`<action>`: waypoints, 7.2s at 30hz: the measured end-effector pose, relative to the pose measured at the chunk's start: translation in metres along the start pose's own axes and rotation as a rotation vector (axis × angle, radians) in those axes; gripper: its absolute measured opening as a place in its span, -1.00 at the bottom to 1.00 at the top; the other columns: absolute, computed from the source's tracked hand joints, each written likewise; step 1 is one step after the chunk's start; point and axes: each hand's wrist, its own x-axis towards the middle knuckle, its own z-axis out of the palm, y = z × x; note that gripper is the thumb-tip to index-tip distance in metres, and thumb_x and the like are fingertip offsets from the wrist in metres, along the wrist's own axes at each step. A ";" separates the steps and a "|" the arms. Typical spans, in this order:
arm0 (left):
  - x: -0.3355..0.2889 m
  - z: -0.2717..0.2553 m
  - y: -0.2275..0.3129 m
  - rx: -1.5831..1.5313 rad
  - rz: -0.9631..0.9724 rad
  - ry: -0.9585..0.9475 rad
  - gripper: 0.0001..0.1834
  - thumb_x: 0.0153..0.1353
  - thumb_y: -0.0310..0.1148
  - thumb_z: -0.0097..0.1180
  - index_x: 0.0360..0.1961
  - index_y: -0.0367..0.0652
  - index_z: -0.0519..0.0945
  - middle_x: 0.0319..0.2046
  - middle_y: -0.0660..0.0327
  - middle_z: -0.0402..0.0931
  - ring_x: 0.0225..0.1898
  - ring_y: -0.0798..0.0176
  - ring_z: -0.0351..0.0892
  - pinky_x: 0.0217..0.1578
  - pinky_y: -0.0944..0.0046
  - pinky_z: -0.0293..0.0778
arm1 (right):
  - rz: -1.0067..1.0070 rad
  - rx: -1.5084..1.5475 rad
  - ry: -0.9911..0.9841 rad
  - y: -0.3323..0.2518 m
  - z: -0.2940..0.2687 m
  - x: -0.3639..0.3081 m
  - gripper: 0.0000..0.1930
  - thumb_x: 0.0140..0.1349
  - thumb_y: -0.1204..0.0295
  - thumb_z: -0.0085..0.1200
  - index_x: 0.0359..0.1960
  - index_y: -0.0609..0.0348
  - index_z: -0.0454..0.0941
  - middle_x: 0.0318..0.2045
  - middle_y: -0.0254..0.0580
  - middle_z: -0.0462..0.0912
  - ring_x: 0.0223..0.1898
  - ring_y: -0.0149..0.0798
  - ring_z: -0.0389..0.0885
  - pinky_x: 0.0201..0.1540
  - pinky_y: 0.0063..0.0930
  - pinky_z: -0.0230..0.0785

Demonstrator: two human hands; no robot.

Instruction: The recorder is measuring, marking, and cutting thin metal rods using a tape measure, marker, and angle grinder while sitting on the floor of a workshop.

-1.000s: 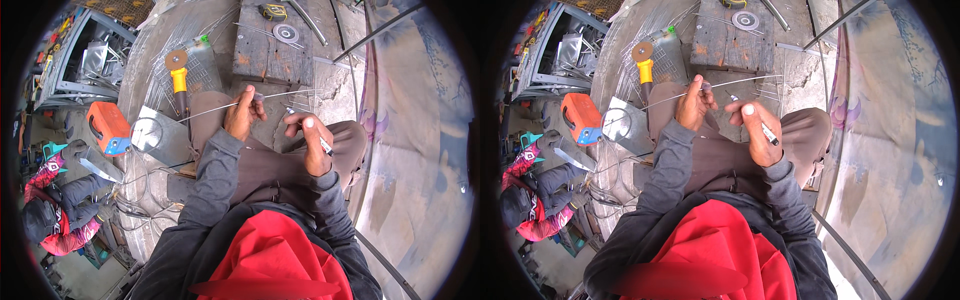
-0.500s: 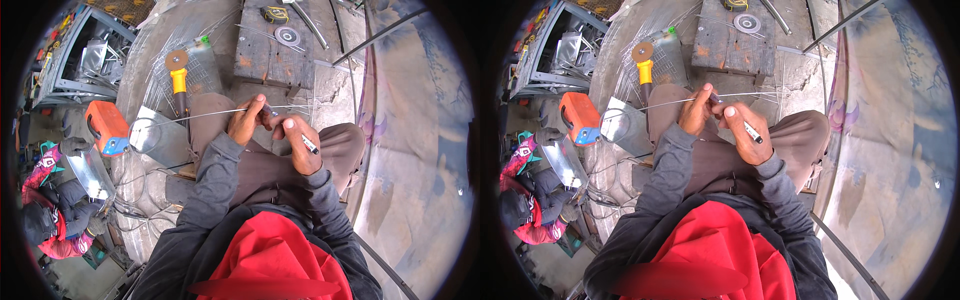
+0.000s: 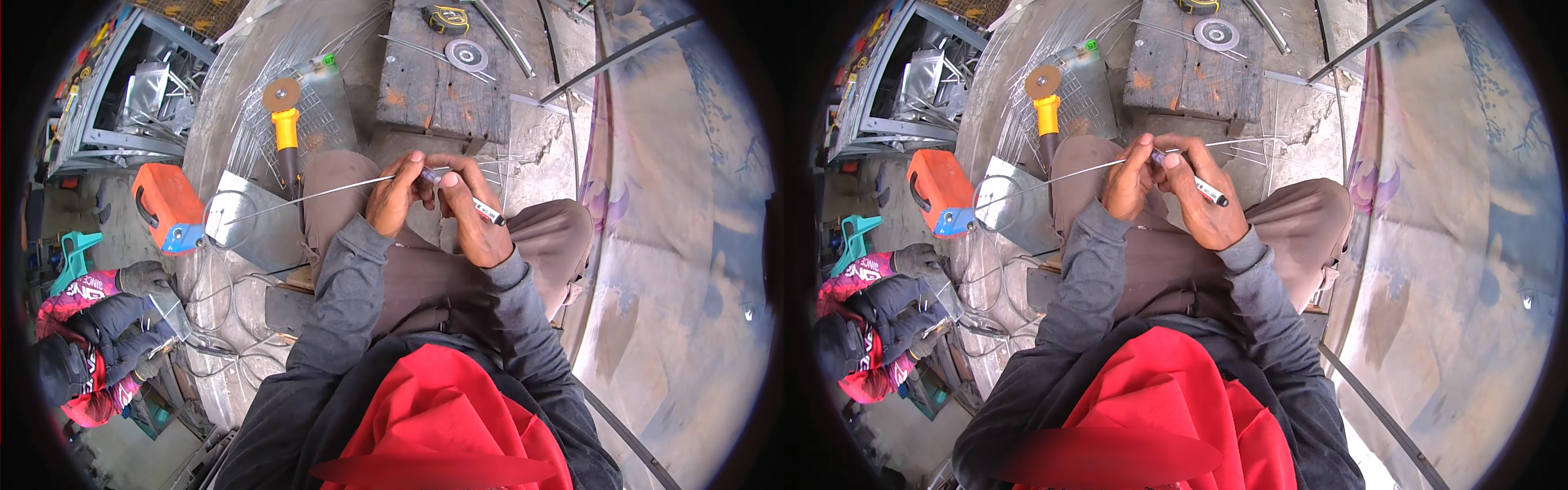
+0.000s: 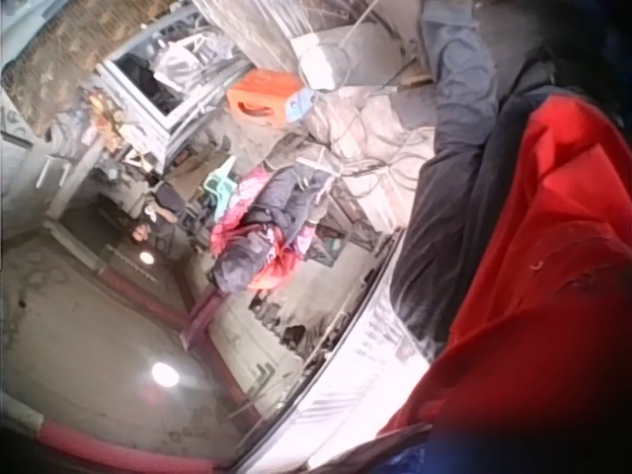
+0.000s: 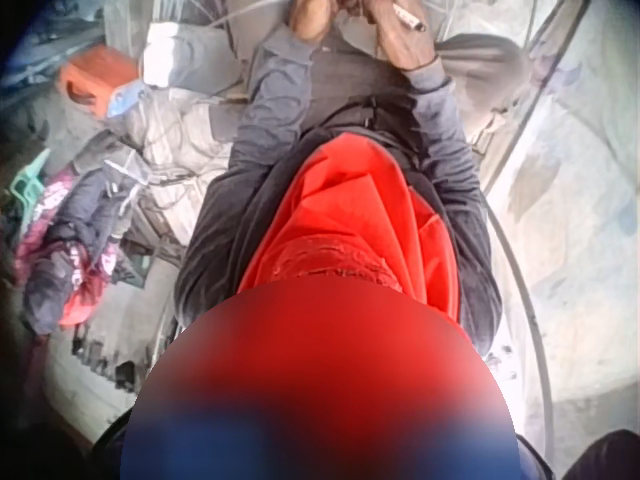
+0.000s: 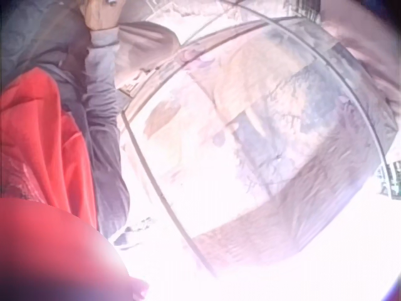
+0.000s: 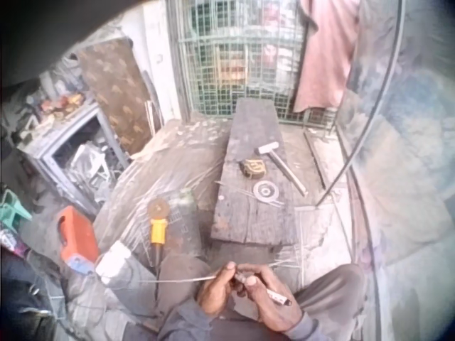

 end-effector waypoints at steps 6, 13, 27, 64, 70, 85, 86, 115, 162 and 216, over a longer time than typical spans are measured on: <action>0.004 -0.008 -0.007 0.143 0.015 -0.061 -0.57 0.42 0.03 -0.19 -0.25 -0.15 0.44 -0.49 0.32 0.33 -0.45 0.43 0.34 -0.39 0.39 0.32 | 0.081 0.262 0.005 0.019 0.002 0.002 -0.44 0.45 0.04 -0.32 0.24 0.28 0.27 -0.43 -0.36 0.42 -0.49 -0.53 0.27 -0.41 -0.64 0.14; 0.006 -0.006 -0.011 0.250 0.056 -0.083 -0.55 0.41 0.07 -0.20 -0.30 -0.13 0.40 -0.51 0.34 0.28 -0.48 0.46 0.27 -0.43 0.40 0.27 | 0.048 0.249 -0.026 0.030 0.000 0.005 -0.41 0.45 0.03 -0.31 0.30 0.26 0.22 -0.46 -0.36 0.42 -0.52 -0.53 0.27 -0.43 -0.63 0.14; 0.021 -0.009 -0.011 0.025 -0.106 0.277 -0.40 0.34 0.25 -0.25 -0.40 -0.11 0.44 -0.60 0.30 0.31 -0.55 0.38 0.35 -0.48 0.36 0.35 | -0.041 -0.215 0.136 -0.008 -0.055 0.101 -0.64 0.30 0.29 0.11 0.00 0.31 0.50 -0.39 -0.35 0.62 -0.37 -0.52 0.54 -0.38 -0.62 0.37; 0.140 -0.024 0.046 0.031 -0.257 0.126 -0.54 0.35 0.11 -0.10 -0.42 -0.07 0.44 -0.67 0.38 0.31 -0.65 0.41 0.33 -0.54 0.40 0.34 | -0.083 -0.234 0.665 0.069 -0.178 0.096 -0.69 0.30 0.25 0.14 -0.22 0.33 0.56 -0.51 -0.36 0.52 -0.46 -0.54 0.41 -0.40 -0.65 0.28; 0.160 -0.017 0.019 -0.019 -0.355 -0.011 -0.60 0.37 0.06 -0.10 -0.37 -0.05 0.42 -0.64 0.40 0.28 -0.62 0.43 0.31 -0.45 0.37 0.32 | 0.050 -0.502 0.562 0.076 -0.170 0.065 -0.80 0.25 0.34 0.15 -0.24 0.23 0.61 -0.54 -0.22 0.57 -0.52 -0.44 0.48 -0.42 -0.56 0.33; 0.146 0.003 0.016 0.005 -0.245 -0.276 -0.62 0.48 -0.06 -0.32 -0.37 -0.04 0.37 -0.64 0.39 0.25 -0.56 0.40 0.32 -0.26 0.24 0.35 | -0.451 -1.074 0.511 0.065 -0.169 0.054 -0.77 0.00 0.36 0.27 -0.24 -0.04 0.65 -0.23 -0.35 0.54 -0.14 -0.19 0.42 -0.01 -0.24 0.18; 0.146 0.004 0.017 0.007 -0.227 -0.292 -0.63 0.48 -0.07 -0.32 -0.38 -0.04 0.37 -0.64 0.39 0.24 -0.57 0.41 0.31 -0.23 0.22 0.35 | -0.448 -1.074 0.511 0.068 -0.172 0.054 -0.77 0.00 0.36 0.27 -0.24 -0.04 0.65 -0.23 -0.35 0.54 -0.14 -0.19 0.42 -0.01 -0.24 0.18; 0.069 -0.085 0.080 0.171 0.164 0.305 -0.60 0.36 -0.10 0.00 0.01 -0.20 0.44 -0.24 0.13 0.55 -0.24 0.30 0.56 -0.19 0.27 0.49 | -0.102 -1.261 0.394 0.105 -0.169 0.081 -0.79 0.17 0.18 0.16 -0.17 -0.21 0.67 -0.22 -0.35 0.61 -0.10 -0.17 0.51 0.09 -0.09 0.14; -0.008 0.123 0.043 0.925 0.403 -0.252 -0.32 0.01 -0.31 0.34 0.13 -0.31 0.34 -0.08 -0.01 0.54 -0.03 0.02 0.56 0.01 0.18 0.42 | -0.031 0.618 0.651 -0.039 -0.049 -0.011 -0.52 0.18 0.35 0.22 0.08 0.26 0.38 -0.14 -0.16 0.59 -0.15 -0.39 0.52 -0.07 -0.48 0.39; 0.117 0.031 0.006 1.419 0.575 -0.069 -0.81 0.19 -0.27 0.14 -0.19 -0.06 0.58 -0.16 0.12 0.52 -0.09 -0.04 0.48 -0.06 0.04 0.40 | 0.217 0.150 0.786 0.012 -0.100 -0.042 -0.80 0.05 0.50 0.18 -0.30 0.27 0.47 -0.52 -0.31 0.53 -0.57 -0.42 0.51 -0.50 -0.51 0.37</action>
